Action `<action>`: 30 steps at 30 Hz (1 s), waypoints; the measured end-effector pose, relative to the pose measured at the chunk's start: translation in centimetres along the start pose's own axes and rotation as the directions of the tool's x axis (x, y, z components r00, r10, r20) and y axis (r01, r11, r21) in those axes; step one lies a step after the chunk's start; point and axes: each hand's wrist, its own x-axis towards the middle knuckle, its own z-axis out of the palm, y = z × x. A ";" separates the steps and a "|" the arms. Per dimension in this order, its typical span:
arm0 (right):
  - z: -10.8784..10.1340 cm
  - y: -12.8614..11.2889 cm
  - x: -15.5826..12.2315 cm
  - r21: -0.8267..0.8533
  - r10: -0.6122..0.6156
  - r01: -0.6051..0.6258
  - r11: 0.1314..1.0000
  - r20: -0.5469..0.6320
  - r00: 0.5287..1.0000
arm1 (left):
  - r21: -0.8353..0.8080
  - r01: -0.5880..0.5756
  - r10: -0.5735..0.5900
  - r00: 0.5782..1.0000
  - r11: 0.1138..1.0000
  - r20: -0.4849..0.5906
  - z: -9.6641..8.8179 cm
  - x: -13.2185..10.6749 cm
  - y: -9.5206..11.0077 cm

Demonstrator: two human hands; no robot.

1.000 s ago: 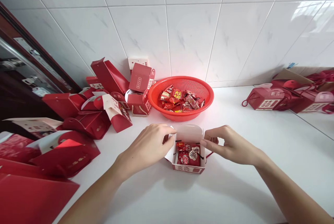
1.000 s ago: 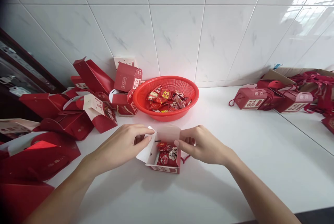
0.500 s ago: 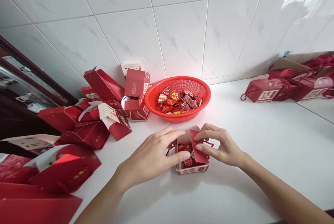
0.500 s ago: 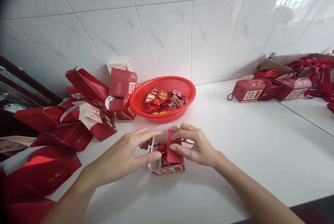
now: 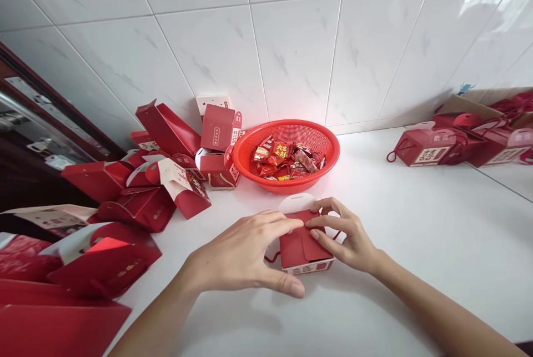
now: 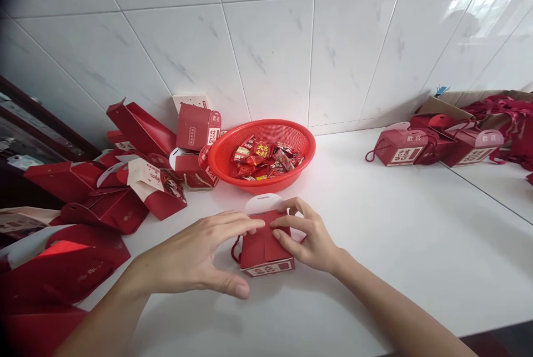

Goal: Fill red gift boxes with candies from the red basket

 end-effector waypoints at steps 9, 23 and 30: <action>0.1 0.8 -0.4 -0.035 0.004 -0.009 0.999 -0.139 0.990 | -0.084 0.231 -0.245 0.921 0.969 -0.302 1.2 1.6 -0.8; -0.5 1.3 -0.5 -0.064 0.063 -0.064 0.996 -0.009 0.998 | -0.196 0.119 -0.160 0.965 0.973 -0.209 1.7 2.6 -2.9; 0.0 1.4 -0.8 -0.092 0.055 -0.054 0.994 0.011 0.998 | -0.232 0.113 -0.154 0.974 0.966 -0.165 1.6 2.6 -2.8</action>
